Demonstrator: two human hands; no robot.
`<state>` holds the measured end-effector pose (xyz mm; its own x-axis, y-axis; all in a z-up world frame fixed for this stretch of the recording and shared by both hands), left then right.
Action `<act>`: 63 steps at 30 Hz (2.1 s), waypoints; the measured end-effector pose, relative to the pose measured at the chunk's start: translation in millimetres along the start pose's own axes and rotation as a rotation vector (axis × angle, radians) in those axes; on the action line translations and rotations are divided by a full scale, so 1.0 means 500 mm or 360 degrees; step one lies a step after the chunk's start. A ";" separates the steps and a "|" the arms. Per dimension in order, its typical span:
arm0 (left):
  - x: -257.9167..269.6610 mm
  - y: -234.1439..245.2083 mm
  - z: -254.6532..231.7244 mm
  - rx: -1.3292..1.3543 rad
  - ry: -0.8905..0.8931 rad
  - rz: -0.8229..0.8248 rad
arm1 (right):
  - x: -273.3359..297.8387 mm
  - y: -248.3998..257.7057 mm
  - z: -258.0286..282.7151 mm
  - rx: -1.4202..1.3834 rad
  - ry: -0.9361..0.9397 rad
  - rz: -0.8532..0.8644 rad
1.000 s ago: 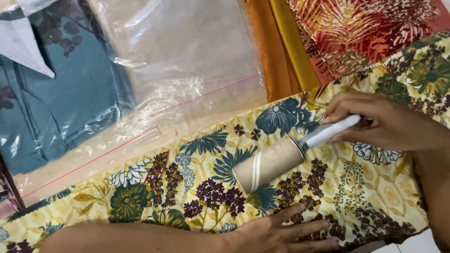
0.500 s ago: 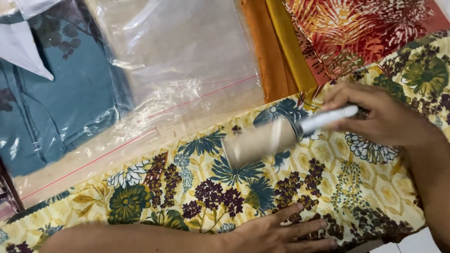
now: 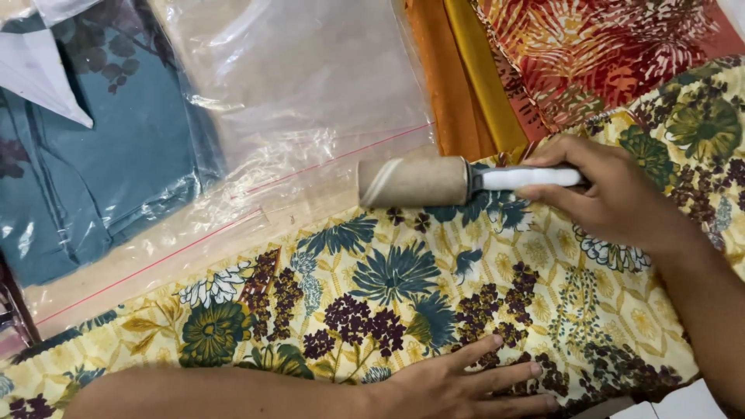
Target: Using a lint roller to remove lint and dust from a patterned fabric scarf.
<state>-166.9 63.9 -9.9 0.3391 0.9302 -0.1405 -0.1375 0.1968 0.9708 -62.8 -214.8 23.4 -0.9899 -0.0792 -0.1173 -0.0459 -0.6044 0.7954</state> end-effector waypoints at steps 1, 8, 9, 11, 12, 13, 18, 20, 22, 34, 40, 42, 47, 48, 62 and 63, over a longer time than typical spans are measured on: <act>0.000 0.002 0.003 0.0001 0.0004 0.0001 | 0.005 0.006 -0.014 -0.0001 0.0002 0.0003; 0.005 -0.008 -0.002 0.0191 0.0058 -0.0210 | 0.012 0.013 -0.056 -0.0178 -0.0002 0.0325; 0.009 -0.012 -0.004 0.0270 0.0100 -0.0327 | 0.010 0.010 -0.066 -0.0027 -0.0010 0.0324; 0.034 0.033 0.023 0.0518 0.0274 -0.0554 | 0.008 0.010 -0.040 0.0059 -0.0108 0.0269; 0.049 0.059 0.039 0.0774 0.0432 -0.0791 | 0.008 0.011 -0.030 0.0146 -0.0217 0.0208; 0.065 0.087 0.054 0.0763 0.0444 -0.0790 | 0.009 0.008 -0.029 0.0145 -0.0202 0.0211; 0.191 0.124 0.132 0.0431 0.1064 -0.1096 | 0.007 0.028 -0.041 -0.0100 -0.0165 -0.0064; 0.258 0.122 0.161 0.0221 0.1396 -0.0962 | 0.011 0.040 -0.063 -0.0240 -0.0130 0.0018; 0.317 0.113 0.183 0.0005 0.1705 -0.0816 | 0.017 0.049 -0.085 -0.0376 -0.0095 0.0088; 0.374 0.088 0.204 -0.0213 0.1602 -0.0717 | 0.014 0.021 -0.050 -0.0211 0.0086 0.0457; 0.380 0.090 0.216 -0.0294 0.1586 -0.0578 | 0.013 0.036 -0.054 -0.0192 0.0004 0.0189; 0.381 0.094 0.217 -0.0149 0.1634 -0.0658 | 0.024 0.036 -0.068 -0.0319 0.0093 0.0308; 0.382 0.089 0.222 -0.0098 0.1635 -0.0733 | 0.016 0.015 -0.046 -0.0320 0.0171 0.0524; 0.383 0.088 0.223 -0.0051 0.1681 -0.0746 | 0.017 0.009 -0.052 -0.0257 0.0108 0.0525; 0.385 0.086 0.223 0.0068 0.1634 -0.0872 | 0.023 0.025 -0.061 -0.0311 0.0091 0.0423; 0.382 0.089 0.221 0.0053 0.1575 -0.0886 | 0.022 0.024 -0.051 -0.0332 0.0156 0.0529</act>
<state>-5.2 216.0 27.9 -0.5407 0.5552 -0.6320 -0.1677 0.6650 0.7277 -71.0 -243.0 16.6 -0.9283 -0.3666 0.0616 0.3127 -0.6803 0.6628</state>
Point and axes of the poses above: each hand's wrist, its own x-axis away from the middle knuckle, its own y-axis out of the back of the hand, z = x × y, the point moved 3 cm from there along -x, towards the middle knuckle, and after that the axes turned 10 degrees about -z, right-handed, at the moved point
